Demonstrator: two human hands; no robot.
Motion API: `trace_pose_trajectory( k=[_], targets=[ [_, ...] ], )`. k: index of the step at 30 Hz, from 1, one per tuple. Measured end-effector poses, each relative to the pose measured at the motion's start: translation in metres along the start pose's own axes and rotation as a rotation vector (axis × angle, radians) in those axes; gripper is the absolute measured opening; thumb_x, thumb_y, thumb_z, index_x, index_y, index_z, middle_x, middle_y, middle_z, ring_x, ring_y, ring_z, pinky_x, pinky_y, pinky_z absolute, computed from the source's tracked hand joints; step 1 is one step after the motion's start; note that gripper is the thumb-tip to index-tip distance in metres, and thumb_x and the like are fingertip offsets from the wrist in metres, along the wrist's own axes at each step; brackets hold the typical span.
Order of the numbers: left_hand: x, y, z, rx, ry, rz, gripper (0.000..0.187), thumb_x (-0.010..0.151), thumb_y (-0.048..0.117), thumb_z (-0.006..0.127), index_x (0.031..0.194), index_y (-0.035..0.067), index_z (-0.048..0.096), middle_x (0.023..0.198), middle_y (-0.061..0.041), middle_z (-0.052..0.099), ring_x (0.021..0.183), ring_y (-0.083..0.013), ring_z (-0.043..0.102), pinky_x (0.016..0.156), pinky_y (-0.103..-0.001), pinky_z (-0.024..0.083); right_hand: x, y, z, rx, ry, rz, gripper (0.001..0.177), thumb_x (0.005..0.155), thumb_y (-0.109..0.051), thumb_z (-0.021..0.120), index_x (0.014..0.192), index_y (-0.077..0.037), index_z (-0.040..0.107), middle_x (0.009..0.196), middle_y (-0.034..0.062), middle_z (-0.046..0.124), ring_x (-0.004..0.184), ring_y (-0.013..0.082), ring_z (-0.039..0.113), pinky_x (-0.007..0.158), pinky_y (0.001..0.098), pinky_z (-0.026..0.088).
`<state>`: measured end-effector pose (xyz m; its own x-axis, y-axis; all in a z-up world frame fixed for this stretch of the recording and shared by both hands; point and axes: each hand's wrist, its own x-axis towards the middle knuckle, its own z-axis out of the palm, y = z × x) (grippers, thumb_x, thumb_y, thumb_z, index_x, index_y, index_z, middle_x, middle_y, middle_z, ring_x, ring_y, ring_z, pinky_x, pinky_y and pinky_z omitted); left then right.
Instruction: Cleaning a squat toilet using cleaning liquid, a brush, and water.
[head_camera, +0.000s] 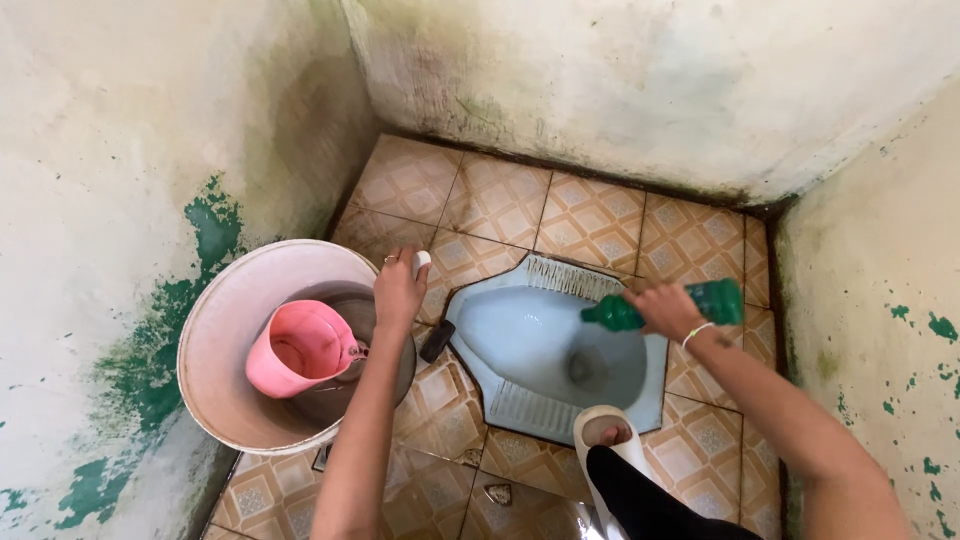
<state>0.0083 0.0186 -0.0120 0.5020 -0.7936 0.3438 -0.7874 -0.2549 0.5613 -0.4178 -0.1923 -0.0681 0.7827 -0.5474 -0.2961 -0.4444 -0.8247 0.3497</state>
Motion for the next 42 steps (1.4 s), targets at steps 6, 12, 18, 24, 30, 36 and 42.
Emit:
trace_pose_trajectory(
  k=[6,12,18,24,30,36,42],
  targets=[
    [-0.002,-0.008,0.004,0.072,-0.035,0.011,0.034,0.086,0.016,0.076,0.117,0.005,0.066,0.112,-0.02,0.068,0.097,-0.0429,0.068,0.077,-0.052,0.056,-0.027,0.037,0.015,-0.278,-0.043,0.06,0.055,0.079,-0.036,0.079,0.128,-0.02,0.06,0.11,0.0033,0.069,0.109,0.021,0.065,0.084,0.0385,0.054],
    [-0.001,-0.004,0.003,0.074,-0.028,-0.019,0.029,0.09,0.015,0.075,0.114,0.004,0.066,0.11,-0.021,0.068,0.096,-0.0439,0.068,0.078,-0.053,0.056,-0.037,0.051,0.081,-0.549,0.149,-0.229,0.025,0.086,-0.024,0.061,0.111,-0.02,0.067,0.103,0.0011,0.07,0.104,0.022,0.065,0.084,0.0412,0.053],
    [0.001,0.003,-0.002,-0.01,0.048,0.013,0.03,0.088,0.012,0.074,0.115,0.004,0.066,0.11,-0.022,0.067,0.096,-0.0455,0.066,0.076,-0.053,0.055,-0.011,-0.014,0.016,-0.176,-0.179,-0.319,0.053,0.076,-0.037,0.08,0.123,-0.023,0.061,0.11,0.0009,0.066,0.114,0.0231,0.061,0.088,0.0403,0.052],
    [0.001,-0.001,0.002,0.014,0.032,0.015,0.031,0.089,0.013,0.073,0.116,0.003,0.064,0.111,-0.022,0.066,0.096,-0.045,0.066,0.076,-0.053,0.055,0.022,-0.043,-0.024,0.208,0.002,-0.139,0.089,0.054,-0.054,0.093,0.129,-0.02,0.059,0.112,0.0048,0.069,0.114,0.0294,0.064,0.08,0.0436,0.058],
    [-0.001,-0.005,0.009,0.103,-0.053,0.019,0.029,0.09,0.017,0.072,0.115,0.005,0.062,0.11,-0.02,0.067,0.096,-0.0433,0.067,0.077,-0.053,0.056,0.034,-0.034,-0.02,0.49,0.098,0.035,0.097,0.052,-0.063,0.09,0.132,-0.018,0.059,0.117,0.0099,0.069,0.107,0.0339,0.068,0.079,0.0497,0.057],
    [0.003,-0.01,0.019,0.104,-0.138,0.049,0.034,0.089,0.014,0.073,0.121,0.005,0.065,0.112,-0.02,0.07,0.095,-0.0411,0.07,0.078,-0.05,0.057,0.049,-0.044,-0.042,0.762,0.127,0.125,0.092,0.061,-0.068,0.086,0.133,-0.016,0.061,0.112,0.015,0.074,0.106,0.035,0.071,0.09,0.0458,0.055],
    [0.014,-0.018,0.087,-0.691,-0.351,-0.027,0.036,0.086,0.011,0.076,0.121,0.004,0.073,0.108,-0.013,0.078,0.097,-0.0203,0.075,0.084,-0.035,0.061,0.071,-0.06,-0.081,0.958,0.438,-0.042,0.092,0.059,-0.059,0.09,0.13,-0.007,0.062,0.126,0.0187,0.066,0.115,0.0378,0.064,0.096,0.0459,0.051]
  ],
)
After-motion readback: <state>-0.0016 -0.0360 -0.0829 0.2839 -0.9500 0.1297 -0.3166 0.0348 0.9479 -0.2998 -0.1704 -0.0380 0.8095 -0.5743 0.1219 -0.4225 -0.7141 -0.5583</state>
